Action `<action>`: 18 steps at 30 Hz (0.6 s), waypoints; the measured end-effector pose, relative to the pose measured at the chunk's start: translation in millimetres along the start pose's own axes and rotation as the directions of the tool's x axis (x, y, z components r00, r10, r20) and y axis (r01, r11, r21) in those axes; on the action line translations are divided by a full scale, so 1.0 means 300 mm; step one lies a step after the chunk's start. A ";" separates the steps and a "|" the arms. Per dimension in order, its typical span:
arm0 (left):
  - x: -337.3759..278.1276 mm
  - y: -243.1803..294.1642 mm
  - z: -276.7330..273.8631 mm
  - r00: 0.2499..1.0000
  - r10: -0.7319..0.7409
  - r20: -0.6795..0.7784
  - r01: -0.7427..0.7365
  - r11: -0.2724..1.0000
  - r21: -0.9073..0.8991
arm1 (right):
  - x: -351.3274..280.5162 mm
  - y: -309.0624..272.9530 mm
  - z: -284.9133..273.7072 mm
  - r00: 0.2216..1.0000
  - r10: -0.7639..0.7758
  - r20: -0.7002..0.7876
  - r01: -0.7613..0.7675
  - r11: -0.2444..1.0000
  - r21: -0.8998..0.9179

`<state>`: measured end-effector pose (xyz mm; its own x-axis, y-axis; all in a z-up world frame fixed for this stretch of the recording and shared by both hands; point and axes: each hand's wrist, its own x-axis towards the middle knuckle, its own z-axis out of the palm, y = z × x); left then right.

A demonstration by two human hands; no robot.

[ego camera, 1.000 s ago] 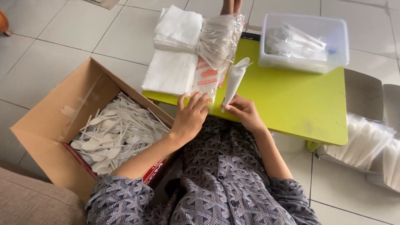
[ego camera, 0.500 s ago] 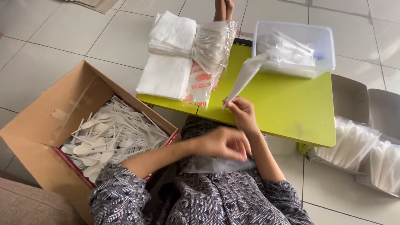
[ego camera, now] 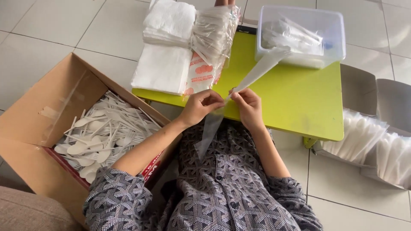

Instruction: The person is wrapping individual plastic spoons in paper napkins and placing them into a container.

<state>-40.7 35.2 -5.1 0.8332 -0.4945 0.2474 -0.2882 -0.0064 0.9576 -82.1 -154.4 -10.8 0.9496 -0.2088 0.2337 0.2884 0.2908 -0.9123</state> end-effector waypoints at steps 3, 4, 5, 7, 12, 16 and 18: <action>0.003 0.033 0.007 1.000 0.003 -0.024 -0.004 0.998 -0.065 | 0.003 -0.004 -0.002 0.998 -0.022 0.061 0.028 0.995 -0.094; 0.004 0.021 0.008 1.000 0.003 -0.024 -0.004 0.998 -0.067 | 0.004 -0.004 -0.006 0.998 -0.021 0.060 0.027 0.995 -0.096; 0.002 0.010 0.007 0.999 0.007 -0.032 -0.009 0.997 -0.072 | 0.002 -0.003 -0.007 0.997 -0.025 0.070 0.033 0.994 -0.105; -0.002 -0.009 0.007 0.999 0.006 -0.040 -0.009 0.997 -0.079 | -0.002 0.001 -0.011 0.997 -0.024 0.078 0.033 0.993 -0.113; 0.010 -0.039 0.008 0.997 0.045 -0.067 -0.050 0.996 -0.075 | -0.001 -0.004 -0.010 0.996 -0.039 0.076 0.044 0.997 -0.068; 0.007 -0.022 -0.001 0.996 0.051 -0.071 -0.057 0.996 -0.075 | -0.001 -0.002 -0.012 0.995 -0.039 0.095 0.046 0.996 -0.072; 0.008 -0.023 -0.001 0.997 0.039 -0.071 -0.047 0.993 -0.105 | -0.003 0.019 -0.031 0.993 -0.029 0.114 0.037 0.997 -0.068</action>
<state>-36.4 34.4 -11.0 0.8527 -0.4312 0.2949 -0.2756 0.1083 0.9552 -82.4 -161.3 -19.2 0.9486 -0.1093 0.2972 0.3146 0.2188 -0.9237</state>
